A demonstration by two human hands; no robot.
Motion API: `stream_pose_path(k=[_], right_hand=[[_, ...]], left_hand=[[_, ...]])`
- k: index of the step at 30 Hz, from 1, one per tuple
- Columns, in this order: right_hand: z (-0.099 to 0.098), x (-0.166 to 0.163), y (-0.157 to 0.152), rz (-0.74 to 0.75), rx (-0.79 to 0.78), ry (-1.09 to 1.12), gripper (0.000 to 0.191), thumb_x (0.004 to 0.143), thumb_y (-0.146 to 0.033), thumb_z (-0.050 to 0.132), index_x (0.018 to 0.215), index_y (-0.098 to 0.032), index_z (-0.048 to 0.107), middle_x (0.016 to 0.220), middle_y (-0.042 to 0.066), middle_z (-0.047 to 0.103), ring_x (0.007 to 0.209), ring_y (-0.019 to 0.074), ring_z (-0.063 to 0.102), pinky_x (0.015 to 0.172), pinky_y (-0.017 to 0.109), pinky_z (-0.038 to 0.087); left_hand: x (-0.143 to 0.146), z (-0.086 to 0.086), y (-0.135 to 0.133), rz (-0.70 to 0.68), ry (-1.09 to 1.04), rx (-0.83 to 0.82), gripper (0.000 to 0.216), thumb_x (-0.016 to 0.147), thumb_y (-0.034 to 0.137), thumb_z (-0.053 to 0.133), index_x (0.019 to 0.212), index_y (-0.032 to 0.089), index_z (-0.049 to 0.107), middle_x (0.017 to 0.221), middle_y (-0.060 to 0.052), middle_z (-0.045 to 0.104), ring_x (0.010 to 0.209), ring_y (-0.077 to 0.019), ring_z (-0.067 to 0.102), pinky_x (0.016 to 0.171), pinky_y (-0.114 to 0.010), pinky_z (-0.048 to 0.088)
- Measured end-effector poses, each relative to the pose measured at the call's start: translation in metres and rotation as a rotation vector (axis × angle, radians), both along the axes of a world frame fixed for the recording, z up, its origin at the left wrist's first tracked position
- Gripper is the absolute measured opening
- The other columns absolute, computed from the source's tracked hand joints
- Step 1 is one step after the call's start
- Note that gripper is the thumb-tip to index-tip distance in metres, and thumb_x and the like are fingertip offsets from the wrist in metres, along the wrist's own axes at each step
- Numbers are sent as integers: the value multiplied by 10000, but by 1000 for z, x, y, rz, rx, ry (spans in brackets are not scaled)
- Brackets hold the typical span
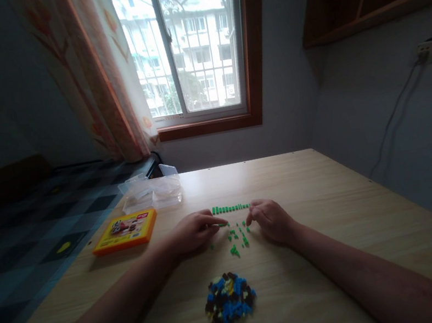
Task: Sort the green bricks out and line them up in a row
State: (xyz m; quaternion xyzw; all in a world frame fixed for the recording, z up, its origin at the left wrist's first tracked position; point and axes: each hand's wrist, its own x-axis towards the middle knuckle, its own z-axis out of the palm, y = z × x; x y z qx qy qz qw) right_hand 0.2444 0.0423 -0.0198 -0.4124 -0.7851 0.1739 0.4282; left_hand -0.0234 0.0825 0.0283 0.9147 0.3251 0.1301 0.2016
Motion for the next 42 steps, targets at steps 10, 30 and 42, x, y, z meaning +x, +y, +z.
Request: stream_pose_path(k=[10, 30, 42], right_hand=[[7, -3, -5, 139, 4, -52, 584, 1013, -366, 298, 749, -167, 780, 734, 51, 603, 688, 147, 582, 703, 276, 440], [17, -15, -22, 219, 47, -12, 615, 1015, -419, 289, 712, -170, 762, 648, 33, 520, 604, 141, 520, 617, 277, 418], [23, -23, -32, 397, -77, -85, 436, 963, -269, 377, 843, -172, 785, 742, 36, 620, 677, 136, 578, 677, 262, 437]], left_hand=[[4, 5, -2, -90, -70, -225, 266, 821, 184, 584, 994, 202, 786, 857, -27, 698, 763, -133, 601, 708, -215, 445], [0, 15, 0, -282, -10, -391, 314, 815, 180, 615, 1077, 264, 767, 923, -21, 627, 808, -133, 572, 777, -233, 466], [4, 16, -5, -349, 117, -242, 327, 824, 187, 643, 1106, 309, 754, 858, -13, 566, 808, -140, 561, 844, -274, 449]])
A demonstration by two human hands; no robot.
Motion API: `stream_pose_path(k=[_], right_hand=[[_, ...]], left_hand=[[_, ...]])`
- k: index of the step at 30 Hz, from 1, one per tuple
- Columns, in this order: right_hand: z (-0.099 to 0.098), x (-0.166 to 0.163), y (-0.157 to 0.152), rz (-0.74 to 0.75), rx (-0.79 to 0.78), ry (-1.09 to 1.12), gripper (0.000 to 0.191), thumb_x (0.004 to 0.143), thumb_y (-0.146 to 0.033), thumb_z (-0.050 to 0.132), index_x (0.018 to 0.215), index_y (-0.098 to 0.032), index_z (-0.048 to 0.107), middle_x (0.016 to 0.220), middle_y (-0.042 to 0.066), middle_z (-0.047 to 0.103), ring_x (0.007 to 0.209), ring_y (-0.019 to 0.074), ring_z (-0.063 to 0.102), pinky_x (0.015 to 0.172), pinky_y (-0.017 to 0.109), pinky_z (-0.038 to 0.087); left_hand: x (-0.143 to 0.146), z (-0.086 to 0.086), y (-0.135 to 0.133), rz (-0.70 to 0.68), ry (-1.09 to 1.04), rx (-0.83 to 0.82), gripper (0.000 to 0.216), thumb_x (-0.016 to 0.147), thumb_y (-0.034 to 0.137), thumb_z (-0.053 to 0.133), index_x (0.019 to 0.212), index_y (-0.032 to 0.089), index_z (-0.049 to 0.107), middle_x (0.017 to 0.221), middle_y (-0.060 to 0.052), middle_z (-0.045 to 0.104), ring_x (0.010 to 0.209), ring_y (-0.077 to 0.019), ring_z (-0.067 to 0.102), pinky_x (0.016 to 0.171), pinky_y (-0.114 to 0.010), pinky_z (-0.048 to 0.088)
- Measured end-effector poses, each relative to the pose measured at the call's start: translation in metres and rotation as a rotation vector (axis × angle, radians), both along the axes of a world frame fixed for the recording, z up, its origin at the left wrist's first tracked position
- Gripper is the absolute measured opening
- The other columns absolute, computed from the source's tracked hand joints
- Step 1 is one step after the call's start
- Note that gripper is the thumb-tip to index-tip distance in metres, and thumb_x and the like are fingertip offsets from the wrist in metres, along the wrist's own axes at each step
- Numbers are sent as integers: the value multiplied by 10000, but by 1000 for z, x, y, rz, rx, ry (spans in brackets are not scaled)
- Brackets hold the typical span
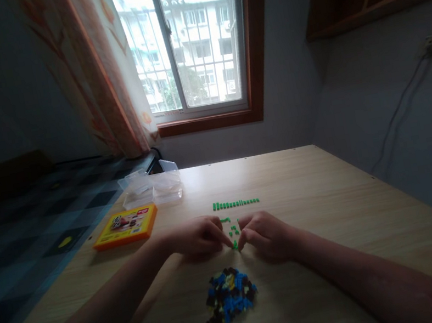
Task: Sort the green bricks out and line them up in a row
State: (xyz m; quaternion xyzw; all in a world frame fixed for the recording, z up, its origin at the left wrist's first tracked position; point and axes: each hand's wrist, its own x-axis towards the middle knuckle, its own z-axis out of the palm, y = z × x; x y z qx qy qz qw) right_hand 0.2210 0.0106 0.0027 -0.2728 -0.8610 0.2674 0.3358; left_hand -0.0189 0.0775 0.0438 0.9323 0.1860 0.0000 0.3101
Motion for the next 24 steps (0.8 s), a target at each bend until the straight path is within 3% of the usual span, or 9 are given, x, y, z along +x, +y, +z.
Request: stream_pose_path(k=[7, 13, 17, 24], right_hand=[[1, 1, -1, 2, -27, 3, 439, 962, -269, 376, 778, -166, 761, 816, 46, 675, 710, 145, 614, 712, 272, 459], [-2, 4, 3, -38, 52, -31, 459, 973, -269, 354, 827, -174, 779, 710, 32, 602, 636, 135, 560, 652, 266, 431], [-3, 3, 4, -87, 97, -82, 442, 969, -266, 358, 904, -193, 789, 694, 22, 562, 613, 128, 531, 622, 262, 399], [-2, 4, 3, -152, 157, -65, 474, 989, -297, 337, 874, -187, 784, 724, 44, 594, 654, 148, 557, 656, 284, 427]], left_hand=[[-2, -3, 6, 13, -50, -77, 283, 853, 221, 607, 1079, 279, 767, 899, -22, 607, 838, -144, 578, 863, -269, 450], [-6, -3, 9, 83, -117, -199, 281, 841, 222, 614, 1073, 252, 769, 919, -22, 635, 835, -142, 580, 795, -236, 465], [-5, -1, 8, 98, -100, -186, 298, 818, 194, 616, 1069, 233, 771, 911, -25, 633, 818, -139, 579, 784, -237, 462], [-7, -5, 10, 189, -151, -287, 281, 807, 284, 641, 1035, 191, 775, 874, -34, 674, 780, -145, 573, 713, -236, 453]])
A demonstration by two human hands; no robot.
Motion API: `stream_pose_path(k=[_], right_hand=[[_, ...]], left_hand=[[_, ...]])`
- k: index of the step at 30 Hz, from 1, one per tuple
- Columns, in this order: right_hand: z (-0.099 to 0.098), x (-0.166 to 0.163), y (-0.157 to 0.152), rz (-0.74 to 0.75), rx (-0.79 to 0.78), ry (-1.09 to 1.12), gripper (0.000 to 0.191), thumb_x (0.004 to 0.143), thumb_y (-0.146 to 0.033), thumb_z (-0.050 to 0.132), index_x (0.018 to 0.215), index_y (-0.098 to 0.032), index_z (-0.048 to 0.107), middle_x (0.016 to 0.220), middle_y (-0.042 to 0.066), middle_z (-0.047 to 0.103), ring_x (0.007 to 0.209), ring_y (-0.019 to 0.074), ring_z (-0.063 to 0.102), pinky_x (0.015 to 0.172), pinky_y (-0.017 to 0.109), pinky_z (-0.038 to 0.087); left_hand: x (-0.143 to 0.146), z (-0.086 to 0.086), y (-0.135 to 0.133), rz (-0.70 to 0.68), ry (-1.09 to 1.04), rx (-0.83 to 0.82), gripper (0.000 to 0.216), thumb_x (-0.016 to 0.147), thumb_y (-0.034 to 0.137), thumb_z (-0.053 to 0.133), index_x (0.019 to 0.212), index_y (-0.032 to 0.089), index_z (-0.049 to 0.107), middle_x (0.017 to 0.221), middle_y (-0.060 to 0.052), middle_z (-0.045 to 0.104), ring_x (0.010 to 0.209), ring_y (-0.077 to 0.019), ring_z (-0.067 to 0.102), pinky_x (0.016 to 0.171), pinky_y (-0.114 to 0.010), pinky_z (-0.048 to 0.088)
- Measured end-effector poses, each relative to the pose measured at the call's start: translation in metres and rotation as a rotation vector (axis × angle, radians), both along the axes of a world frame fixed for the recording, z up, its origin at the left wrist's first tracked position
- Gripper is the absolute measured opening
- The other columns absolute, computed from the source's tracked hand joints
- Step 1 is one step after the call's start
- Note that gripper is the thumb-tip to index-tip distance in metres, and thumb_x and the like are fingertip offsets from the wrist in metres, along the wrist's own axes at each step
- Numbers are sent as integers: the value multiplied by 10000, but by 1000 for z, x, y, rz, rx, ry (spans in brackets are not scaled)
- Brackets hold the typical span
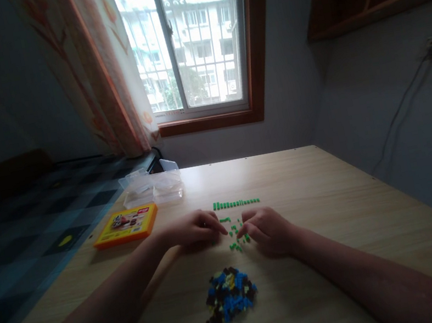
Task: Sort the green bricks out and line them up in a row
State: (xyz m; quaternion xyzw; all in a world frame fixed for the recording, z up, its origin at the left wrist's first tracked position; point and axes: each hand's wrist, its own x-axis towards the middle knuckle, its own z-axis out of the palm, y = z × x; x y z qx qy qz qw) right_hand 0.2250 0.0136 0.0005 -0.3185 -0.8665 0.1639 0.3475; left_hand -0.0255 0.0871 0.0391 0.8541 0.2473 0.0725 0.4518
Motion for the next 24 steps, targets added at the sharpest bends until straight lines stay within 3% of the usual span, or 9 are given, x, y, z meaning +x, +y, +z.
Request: stream_pose_path(k=[6, 9, 12, 16, 20, 24], right_hand=[[-2, 7, 6, -167, 75, 120, 558, 1015, -337, 276, 834, -184, 781, 739, 74, 606, 713, 185, 575, 693, 334, 451], [-5, 10, 13, -250, 102, 122, 576, 1025, -380, 259, 901, -192, 788, 800, 93, 623, 814, 211, 576, 777, 374, 460], [-9, 11, 18, -299, 119, 14, 560, 1029, -441, 242, 1067, -237, 763, 1077, 114, 647, 1067, 252, 544, 951, 452, 421], [-11, 8, 18, -316, 89, -183, 531, 1026, -494, 227, 1255, -304, 667, 1506, 74, 410, 1438, 321, 241, 1137, 604, 186], [-11, 5, 16, -301, 52, -275, 507, 1031, -488, 226, 1306, -333, 622, 1595, 54, 264, 1492, 326, 114, 1147, 651, 86], [-11, 4, 16, -306, 36, -309, 488, 1031, -488, 239, 1337, -347, 592, 1613, 45, 216, 1500, 319, 72, 1149, 653, 77]], left_hand=[[-5, -12, 5, 372, -99, -121, 362, 787, 420, 657, 971, 115, 727, 604, 17, 569, 544, -103, 480, 513, -214, 370], [-4, -19, 8, 473, -137, -110, 387, 768, 472, 665, 910, 113, 696, 520, 45, 503, 461, -92, 427, 454, -211, 322], [-2, -21, 10, 497, -157, 1, 373, 770, 480, 651, 868, 123, 695, 559, 30, 542, 493, -101, 446, 483, -221, 344], [1, -17, 9, 482, -168, 125, 335, 778, 448, 637, 842, 128, 710, 683, -12, 636, 629, -139, 525, 619, -258, 422], [0, -17, 9, 474, -173, 138, 344, 785, 449, 629, 848, 121, 710, 702, -17, 640, 652, -144, 534, 639, -262, 427], [-2, -22, 12, 472, -155, 49, 397, 778, 493, 635, 878, 115, 701, 613, 13, 580, 535, -116, 482, 519, -236, 375]])
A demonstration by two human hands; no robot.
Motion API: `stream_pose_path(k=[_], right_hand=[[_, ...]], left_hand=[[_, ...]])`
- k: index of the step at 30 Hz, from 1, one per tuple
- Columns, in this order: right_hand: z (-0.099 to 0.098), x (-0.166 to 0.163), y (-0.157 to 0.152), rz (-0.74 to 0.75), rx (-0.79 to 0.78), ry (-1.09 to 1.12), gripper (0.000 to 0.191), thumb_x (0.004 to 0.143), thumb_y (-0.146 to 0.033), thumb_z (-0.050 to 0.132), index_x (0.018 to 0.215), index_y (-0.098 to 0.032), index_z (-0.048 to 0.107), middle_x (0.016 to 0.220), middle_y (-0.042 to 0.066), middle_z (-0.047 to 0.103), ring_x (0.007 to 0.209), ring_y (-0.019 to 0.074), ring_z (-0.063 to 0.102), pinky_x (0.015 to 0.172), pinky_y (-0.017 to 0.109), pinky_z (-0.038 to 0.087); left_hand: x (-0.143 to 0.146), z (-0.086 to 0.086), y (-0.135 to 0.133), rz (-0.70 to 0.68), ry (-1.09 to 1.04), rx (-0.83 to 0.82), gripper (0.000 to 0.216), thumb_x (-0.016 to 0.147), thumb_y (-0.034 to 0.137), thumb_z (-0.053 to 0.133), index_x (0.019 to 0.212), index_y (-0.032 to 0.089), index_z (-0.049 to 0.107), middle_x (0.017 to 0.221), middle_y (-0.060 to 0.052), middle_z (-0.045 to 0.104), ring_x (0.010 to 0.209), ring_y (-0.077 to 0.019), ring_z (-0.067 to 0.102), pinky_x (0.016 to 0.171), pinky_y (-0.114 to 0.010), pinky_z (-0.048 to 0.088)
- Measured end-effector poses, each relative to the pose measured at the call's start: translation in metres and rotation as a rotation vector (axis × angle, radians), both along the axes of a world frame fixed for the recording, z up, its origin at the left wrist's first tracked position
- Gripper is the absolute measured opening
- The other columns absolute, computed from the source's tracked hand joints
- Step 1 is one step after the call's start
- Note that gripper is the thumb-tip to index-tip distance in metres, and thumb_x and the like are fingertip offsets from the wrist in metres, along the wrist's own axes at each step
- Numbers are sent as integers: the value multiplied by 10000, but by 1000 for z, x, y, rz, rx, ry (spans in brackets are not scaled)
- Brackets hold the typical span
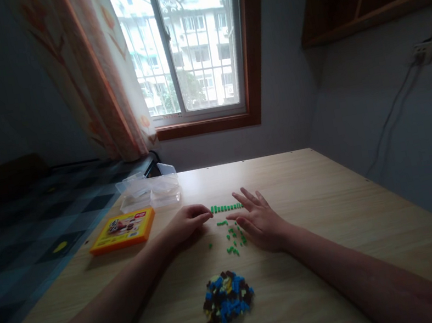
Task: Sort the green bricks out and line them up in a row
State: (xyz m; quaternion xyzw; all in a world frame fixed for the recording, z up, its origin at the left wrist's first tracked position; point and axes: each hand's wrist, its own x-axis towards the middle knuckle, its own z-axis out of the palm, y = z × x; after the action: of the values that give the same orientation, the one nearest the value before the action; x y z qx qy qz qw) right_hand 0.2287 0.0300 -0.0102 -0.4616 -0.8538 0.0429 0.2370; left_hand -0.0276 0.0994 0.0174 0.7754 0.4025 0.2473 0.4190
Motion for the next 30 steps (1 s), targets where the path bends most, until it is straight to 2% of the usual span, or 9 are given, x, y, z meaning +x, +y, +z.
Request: stream_pose_path(k=[5, 10, 16, 23, 26, 30], right_hand=[[2, -1, -1, 5, -26, -71, 493, 1029, -502, 236, 1316, -358, 609, 1628, 18, 153, 1504, 313, 29, 1161, 635, 51], [4, -3, -2, -60, -4, -61, 535, 1029, -494, 209, 1257, -318, 660, 1616, 38, 206, 1505, 298, 55, 1166, 619, 67], [7, 5, -1, -205, 96, -46, 594, 1027, -486, 214, 981, -249, 757, 1593, 51, 276, 1505, 280, 72, 1173, 591, 79], [10, 43, 13, -269, 160, -110, 633, 1024, -460, 232, 764, -240, 766, 1524, 28, 415, 1477, 282, 192, 1165, 563, 167], [11, 53, 17, -293, 173, -134, 623, 1025, -440, 241, 748, -234, 760, 1501, 28, 449, 1460, 280, 237, 1151, 555, 215], [12, 49, 16, -276, 215, -160, 557, 1022, -411, 284, 797, -231, 761, 1490, 35, 463, 1445, 277, 272, 1145, 539, 242]], left_hand=[[0, -3, 1, 0, -41, -94, 401, 757, 500, 646, 863, 115, 680, 548, 36, 533, 454, -98, 449, 451, -219, 340], [0, -1, -1, 13, -40, -111, 407, 757, 506, 653, 876, 118, 684, 529, 42, 518, 440, -96, 442, 437, -215, 317], [1, 0, -1, 35, -28, -132, 436, 729, 522, 671, 882, 115, 694, 553, 37, 526, 452, -93, 428, 441, -219, 307], [-1, -1, -1, 28, -33, -117, 401, 744, 493, 655, 887, 120, 699, 573, 33, 540, 476, -99, 442, 457, -221, 316], [-1, -1, -1, 24, -28, -117, 386, 753, 483, 649, 882, 122, 696, 554, 40, 524, 473, -102, 441, 457, -222, 316], [0, 0, -2, 26, -33, -99, 366, 752, 471, 649, 863, 125, 696, 558, 36, 532, 491, -102, 447, 478, -224, 330]])
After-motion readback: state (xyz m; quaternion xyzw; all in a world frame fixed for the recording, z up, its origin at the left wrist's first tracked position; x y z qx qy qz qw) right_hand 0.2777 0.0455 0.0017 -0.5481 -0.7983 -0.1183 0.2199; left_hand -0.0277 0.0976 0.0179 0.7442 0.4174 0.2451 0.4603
